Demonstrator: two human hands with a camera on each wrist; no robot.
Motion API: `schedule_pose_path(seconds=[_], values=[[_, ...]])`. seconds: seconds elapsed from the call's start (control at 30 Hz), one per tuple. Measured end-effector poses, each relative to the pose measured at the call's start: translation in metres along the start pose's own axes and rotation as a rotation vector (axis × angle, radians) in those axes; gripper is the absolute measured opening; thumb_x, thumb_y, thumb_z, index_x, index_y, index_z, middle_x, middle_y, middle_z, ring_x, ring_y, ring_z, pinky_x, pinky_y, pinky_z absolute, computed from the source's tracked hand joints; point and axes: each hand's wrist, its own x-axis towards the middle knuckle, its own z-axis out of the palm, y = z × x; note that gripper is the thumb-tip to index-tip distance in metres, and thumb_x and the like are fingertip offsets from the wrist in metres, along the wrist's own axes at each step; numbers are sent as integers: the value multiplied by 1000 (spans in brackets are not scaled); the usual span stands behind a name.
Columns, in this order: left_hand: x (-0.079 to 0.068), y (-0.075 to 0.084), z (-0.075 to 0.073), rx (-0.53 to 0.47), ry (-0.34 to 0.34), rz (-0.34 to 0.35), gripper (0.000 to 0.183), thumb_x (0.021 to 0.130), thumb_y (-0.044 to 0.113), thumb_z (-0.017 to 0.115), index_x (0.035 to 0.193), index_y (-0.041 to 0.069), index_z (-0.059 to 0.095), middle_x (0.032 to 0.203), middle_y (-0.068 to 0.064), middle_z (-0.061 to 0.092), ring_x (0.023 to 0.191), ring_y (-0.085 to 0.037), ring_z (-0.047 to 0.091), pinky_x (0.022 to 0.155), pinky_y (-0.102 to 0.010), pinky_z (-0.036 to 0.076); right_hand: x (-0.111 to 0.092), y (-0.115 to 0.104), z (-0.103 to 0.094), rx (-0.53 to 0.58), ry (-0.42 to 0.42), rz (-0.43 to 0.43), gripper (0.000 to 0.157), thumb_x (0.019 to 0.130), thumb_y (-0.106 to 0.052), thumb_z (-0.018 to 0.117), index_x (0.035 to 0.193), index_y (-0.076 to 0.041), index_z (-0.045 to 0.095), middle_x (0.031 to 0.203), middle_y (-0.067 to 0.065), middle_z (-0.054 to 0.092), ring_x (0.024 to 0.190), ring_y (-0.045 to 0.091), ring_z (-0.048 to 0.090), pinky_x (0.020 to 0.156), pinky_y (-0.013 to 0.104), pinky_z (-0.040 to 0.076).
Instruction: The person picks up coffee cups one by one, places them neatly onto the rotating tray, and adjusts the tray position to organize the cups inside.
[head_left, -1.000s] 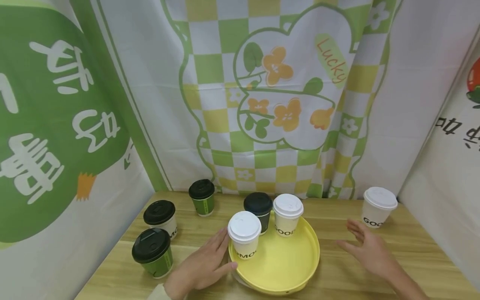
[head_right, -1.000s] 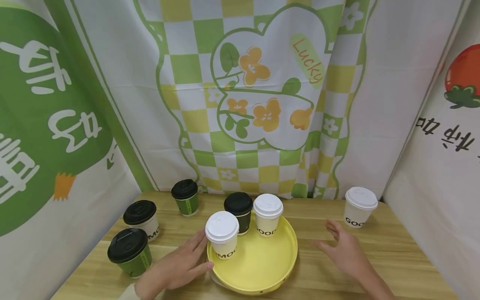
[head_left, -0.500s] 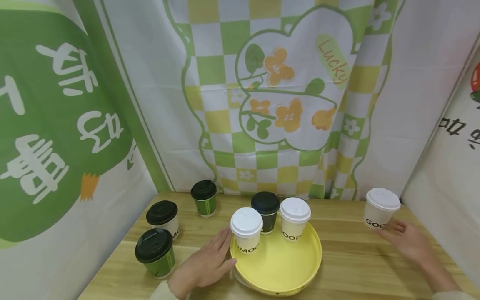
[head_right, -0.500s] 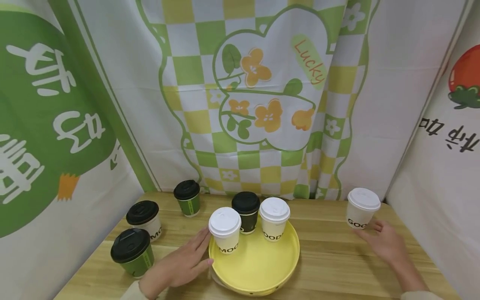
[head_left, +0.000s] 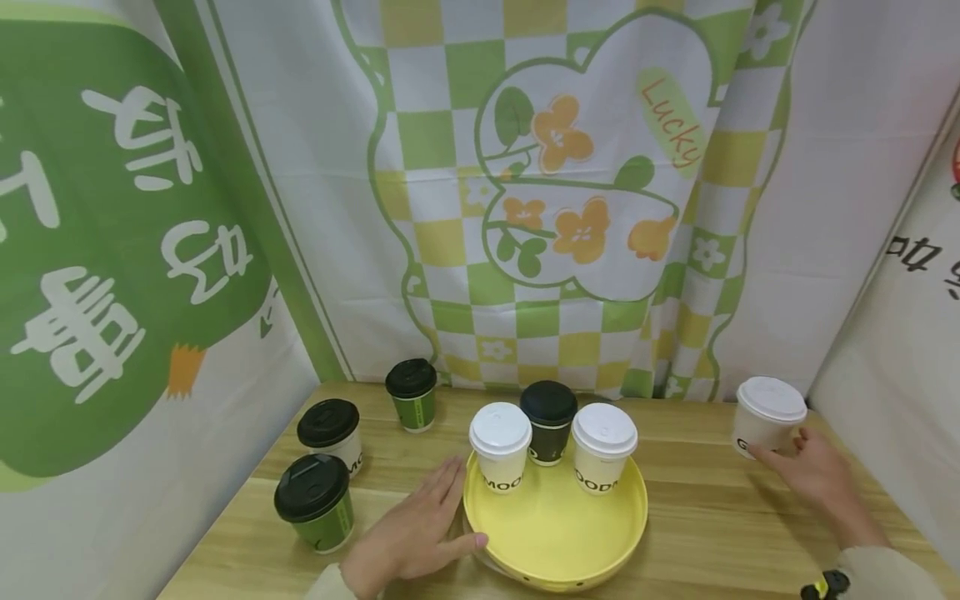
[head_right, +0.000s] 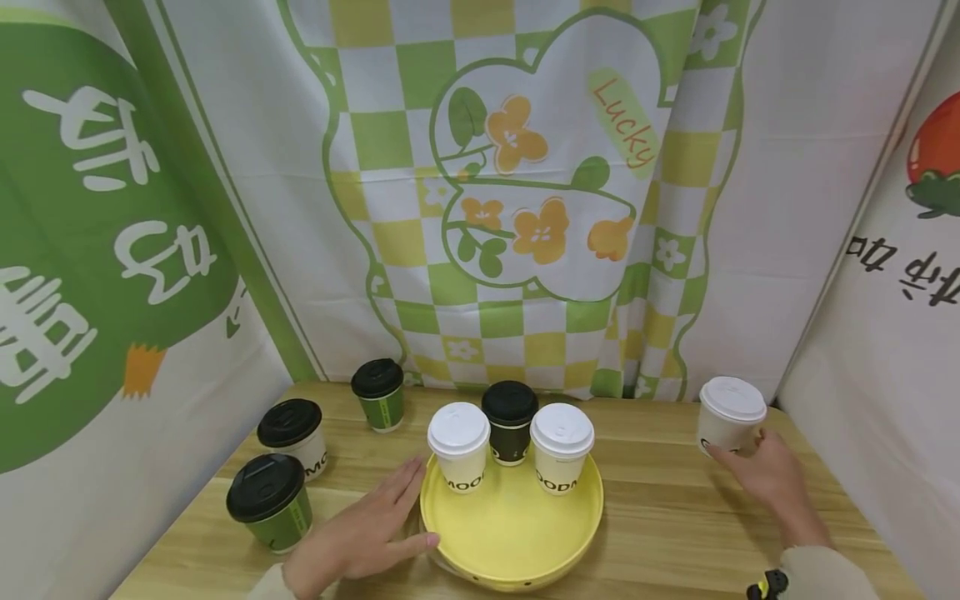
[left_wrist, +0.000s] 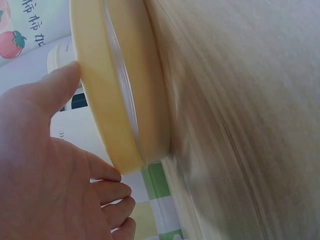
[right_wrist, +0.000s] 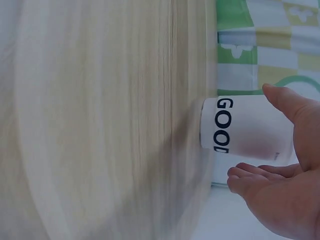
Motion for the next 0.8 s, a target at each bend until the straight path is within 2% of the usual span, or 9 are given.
schedule_pose_path(seconds=[0.1,0.3,0.47,0.6,0.7,0.8], values=[[2,-2,0,2,1,3,101,104,70,47,167,-3,18,176,-23,13,164,-37,19,130,-58,28,5,0,3,51,-6,40,113,98,-61,64,154,25,18,151,55,26,137,73,33,109,77,40],[1,-3,-2,32,21,12,88,109,57,45,165,-6,22,175,-25,18,163,-39,22,130,-57,30,13,5,8,140,-14,133,123,97,-67,63,158,23,3,157,53,19,143,70,27,115,76,35],[-2,-1,-3,31,14,6,86,110,58,44,166,-4,23,176,-23,18,163,-38,23,130,-58,29,15,10,13,198,-9,154,123,96,-65,65,160,19,2,160,50,15,147,69,23,119,75,30],[-2,2,-3,19,-8,2,93,107,65,44,167,-2,21,177,-21,15,164,-37,21,130,-58,29,18,13,16,227,23,124,115,98,-62,65,160,18,11,160,49,19,146,68,27,118,75,33],[-2,4,-3,13,-12,-4,95,106,67,45,167,-1,20,177,-20,15,164,-36,21,130,-58,30,20,12,20,205,94,71,103,99,-58,66,157,16,25,156,48,33,141,65,40,110,73,42],[-2,5,-3,11,-12,-7,95,106,66,45,167,-1,19,177,-20,14,164,-35,21,130,-58,29,19,5,25,202,170,37,94,98,-52,69,152,16,33,148,46,45,132,60,50,105,68,48]])
